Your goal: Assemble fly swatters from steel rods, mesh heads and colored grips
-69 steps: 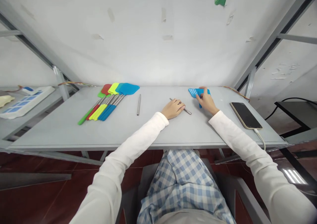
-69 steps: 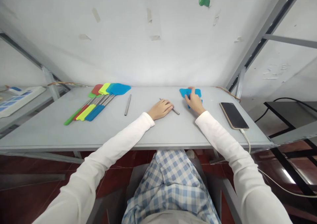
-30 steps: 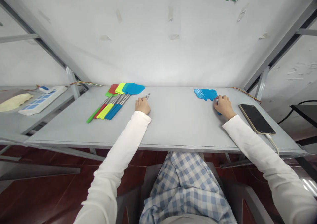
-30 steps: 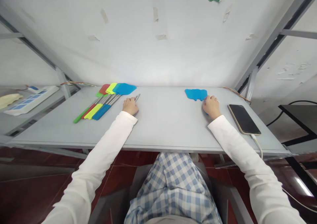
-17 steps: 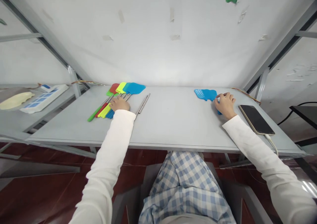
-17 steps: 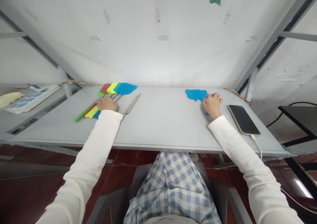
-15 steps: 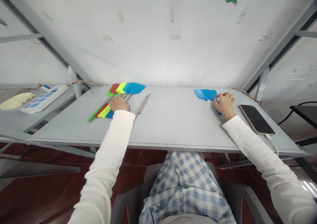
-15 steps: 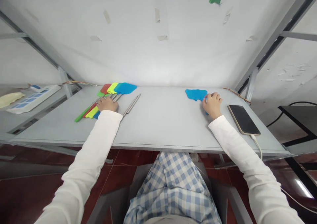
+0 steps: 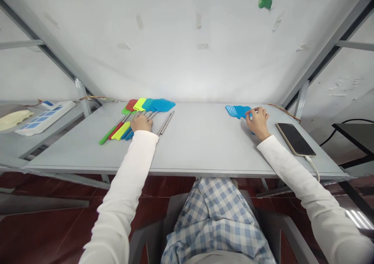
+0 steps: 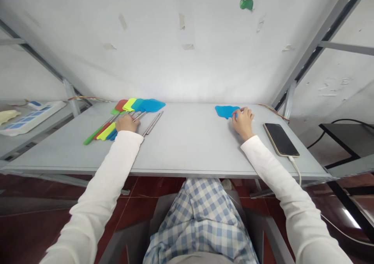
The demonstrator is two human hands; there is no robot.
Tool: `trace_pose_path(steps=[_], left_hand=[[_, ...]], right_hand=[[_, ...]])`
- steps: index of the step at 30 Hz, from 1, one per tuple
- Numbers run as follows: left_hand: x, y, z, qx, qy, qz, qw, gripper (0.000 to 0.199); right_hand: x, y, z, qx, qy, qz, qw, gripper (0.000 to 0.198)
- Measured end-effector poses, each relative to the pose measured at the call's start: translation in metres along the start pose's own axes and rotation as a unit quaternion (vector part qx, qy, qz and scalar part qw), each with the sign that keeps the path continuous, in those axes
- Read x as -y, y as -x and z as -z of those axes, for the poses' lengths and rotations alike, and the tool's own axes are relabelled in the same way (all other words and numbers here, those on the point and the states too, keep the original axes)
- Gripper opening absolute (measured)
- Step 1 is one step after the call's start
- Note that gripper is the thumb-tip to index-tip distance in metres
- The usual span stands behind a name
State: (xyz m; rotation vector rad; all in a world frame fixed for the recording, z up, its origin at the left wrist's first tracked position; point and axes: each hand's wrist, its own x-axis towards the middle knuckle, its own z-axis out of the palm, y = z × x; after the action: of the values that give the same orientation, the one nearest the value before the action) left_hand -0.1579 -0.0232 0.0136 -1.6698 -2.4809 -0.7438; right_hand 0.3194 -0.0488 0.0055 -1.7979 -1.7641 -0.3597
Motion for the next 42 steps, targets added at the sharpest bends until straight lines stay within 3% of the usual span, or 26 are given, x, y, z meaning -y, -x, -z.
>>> trace_pose_path(steps=[3, 6, 9, 11, 13, 15, 18, 23, 27, 32, 42], left_hand=[[-0.010, 0.003, 0.010, -0.060, 0.033, -0.017, 0.997, 0.022], [-0.034, 0.017, 0.018, -0.140, 0.104, -0.157, 0.972, 0.029], [-0.069, 0.044, 0.018, -0.170, 0.116, -0.323, 0.924, 0.035], [-0.095, 0.063, 0.013, -0.157, 0.091, -0.425, 0.887, 0.034], [-0.117, 0.078, 0.005, -0.124, 0.051, -0.509, 0.850, 0.032], [-0.136, 0.087, -0.003, -0.100, 0.015, -0.538, 0.837, 0.035], [-0.158, 0.092, -0.012, -0.076, -0.031, -0.526, 0.846, 0.039], [-0.191, 0.099, -0.026, -0.010, -0.043, -0.514, 0.857, 0.035], [-0.210, 0.103, -0.038, 0.030, -0.028, -0.525, 0.850, 0.045], [-0.207, 0.097, -0.041, 0.037, -0.020, -0.535, 0.844, 0.047], [-0.198, 0.097, -0.035, 0.036, -0.037, -0.526, 0.849, 0.046]], right_hand=[[0.008, 0.001, 0.005, -0.002, -0.027, 0.018, 0.999, 0.033], [0.018, 0.003, 0.008, 0.003, -0.074, 0.028, 0.997, 0.036], [0.027, 0.003, 0.007, 0.032, -0.236, 0.011, 0.971, 0.050], [0.031, 0.001, 0.007, 0.082, -0.408, -0.036, 0.909, 0.066], [0.033, -0.001, 0.009, 0.134, -0.547, -0.094, 0.821, 0.077], [0.032, -0.003, 0.014, 0.164, -0.621, -0.134, 0.755, 0.075], [0.029, -0.005, 0.022, 0.177, -0.654, -0.153, 0.719, 0.055], [0.030, -0.005, 0.024, 0.167, -0.657, -0.164, 0.717, 0.046], [0.032, -0.004, 0.021, 0.154, -0.639, -0.162, 0.736, 0.047], [0.024, -0.009, 0.024, 0.159, -0.586, -0.115, 0.786, 0.047], [0.018, -0.012, 0.024, 0.143, -0.565, -0.105, 0.805, 0.040]])
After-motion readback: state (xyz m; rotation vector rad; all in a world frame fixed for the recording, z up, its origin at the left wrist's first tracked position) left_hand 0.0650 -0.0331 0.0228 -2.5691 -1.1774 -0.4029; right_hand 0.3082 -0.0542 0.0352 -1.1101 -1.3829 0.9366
